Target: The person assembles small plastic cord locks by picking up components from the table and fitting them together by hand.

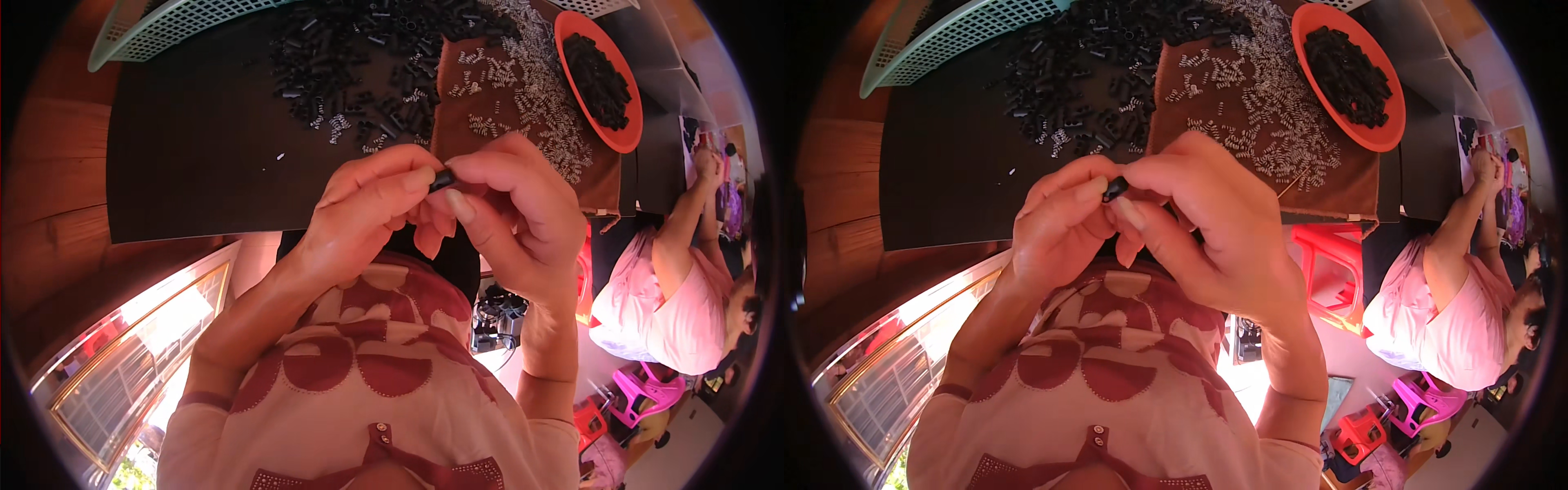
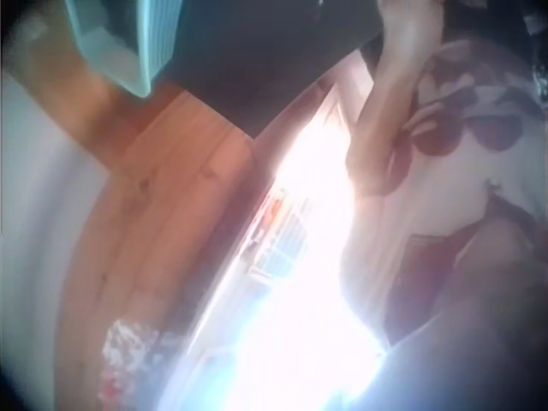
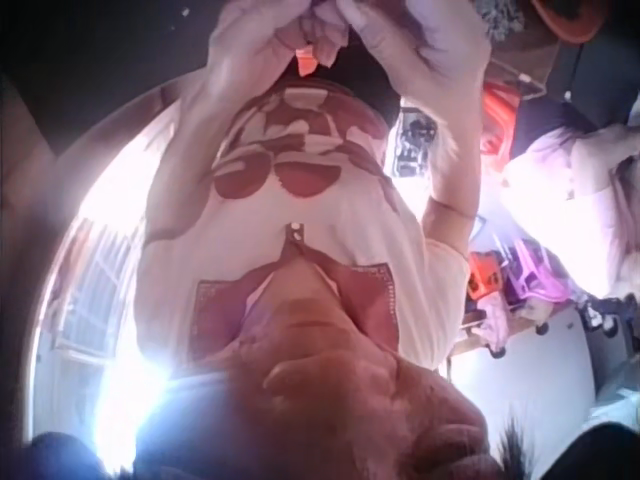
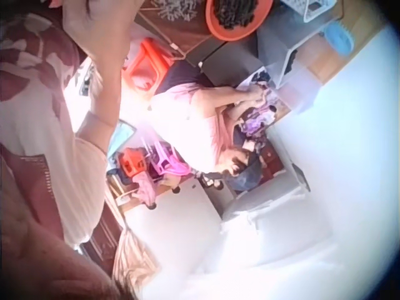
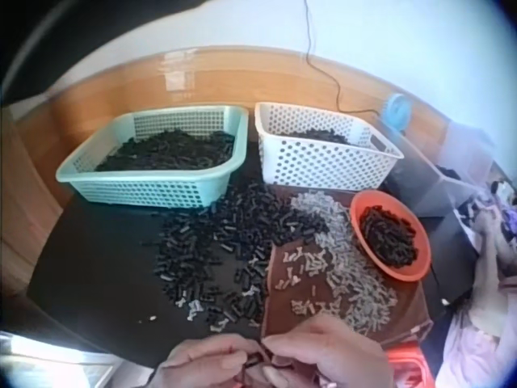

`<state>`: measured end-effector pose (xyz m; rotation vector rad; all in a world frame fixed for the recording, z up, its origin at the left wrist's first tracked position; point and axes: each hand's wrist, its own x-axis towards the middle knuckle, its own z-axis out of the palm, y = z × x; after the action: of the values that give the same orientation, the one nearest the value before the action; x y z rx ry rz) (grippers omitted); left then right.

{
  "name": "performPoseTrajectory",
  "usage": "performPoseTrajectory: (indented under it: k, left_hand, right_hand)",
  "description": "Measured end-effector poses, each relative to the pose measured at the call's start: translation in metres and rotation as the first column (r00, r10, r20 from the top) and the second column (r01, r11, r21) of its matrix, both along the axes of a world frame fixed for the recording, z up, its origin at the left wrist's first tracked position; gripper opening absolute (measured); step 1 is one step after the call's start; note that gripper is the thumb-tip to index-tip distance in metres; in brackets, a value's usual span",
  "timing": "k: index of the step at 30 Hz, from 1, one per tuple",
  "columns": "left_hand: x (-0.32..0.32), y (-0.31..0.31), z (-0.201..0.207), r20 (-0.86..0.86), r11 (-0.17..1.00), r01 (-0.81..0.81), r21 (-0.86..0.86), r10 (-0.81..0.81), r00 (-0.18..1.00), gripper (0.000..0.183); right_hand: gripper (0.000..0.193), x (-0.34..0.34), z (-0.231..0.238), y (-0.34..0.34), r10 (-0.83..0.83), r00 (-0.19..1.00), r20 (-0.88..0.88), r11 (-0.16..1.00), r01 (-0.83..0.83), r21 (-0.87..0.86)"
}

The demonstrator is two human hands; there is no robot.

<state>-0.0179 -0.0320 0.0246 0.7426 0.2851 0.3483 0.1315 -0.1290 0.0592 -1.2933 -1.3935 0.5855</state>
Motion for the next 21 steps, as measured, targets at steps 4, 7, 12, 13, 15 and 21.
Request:
performPoseTrajectory:
  k: [4,7,12,13,15,21]
  left_hand:
    - [-0.002,0.003,-0.003,-0.091,0.992,0.074,0.106,-0.064,0.994,0.027]
    - [-0.001,0.001,-0.006,-0.061,0.992,0.045,0.118,-0.038,0.997,0.027]
    - [-0.002,0.001,-0.005,-0.041,1.000,0.013,0.025,-0.012,0.999,0.029]
    - [-0.002,0.001,-0.004,-0.043,1.000,0.004,-0.016,-0.005,0.999,0.029]
    - [-0.004,0.000,-0.006,-0.036,0.997,-0.049,0.063,0.052,0.998,0.028]
    - [-0.014,0.012,-0.012,-0.025,0.977,-0.019,0.214,0.025,0.999,0.030]
  right_hand:
    - [0.016,-0.003,-0.003,0.002,-0.057,0.988,0.143,0.998,0.052,0.042]
    - [0.014,-0.006,0.000,0.005,-0.073,0.984,0.163,0.996,0.065,0.058]
    - [0.016,-0.012,-0.004,0.003,-0.102,0.978,0.185,0.994,0.092,0.063]
    - [0.016,-0.014,-0.004,0.004,-0.118,0.976,0.183,0.992,0.107,0.067]
    - [0.016,-0.014,-0.005,0.004,-0.133,0.974,0.184,0.990,0.122,0.069]
    - [0.019,-0.013,-0.011,0.008,-0.064,0.957,0.283,0.995,0.039,0.095]
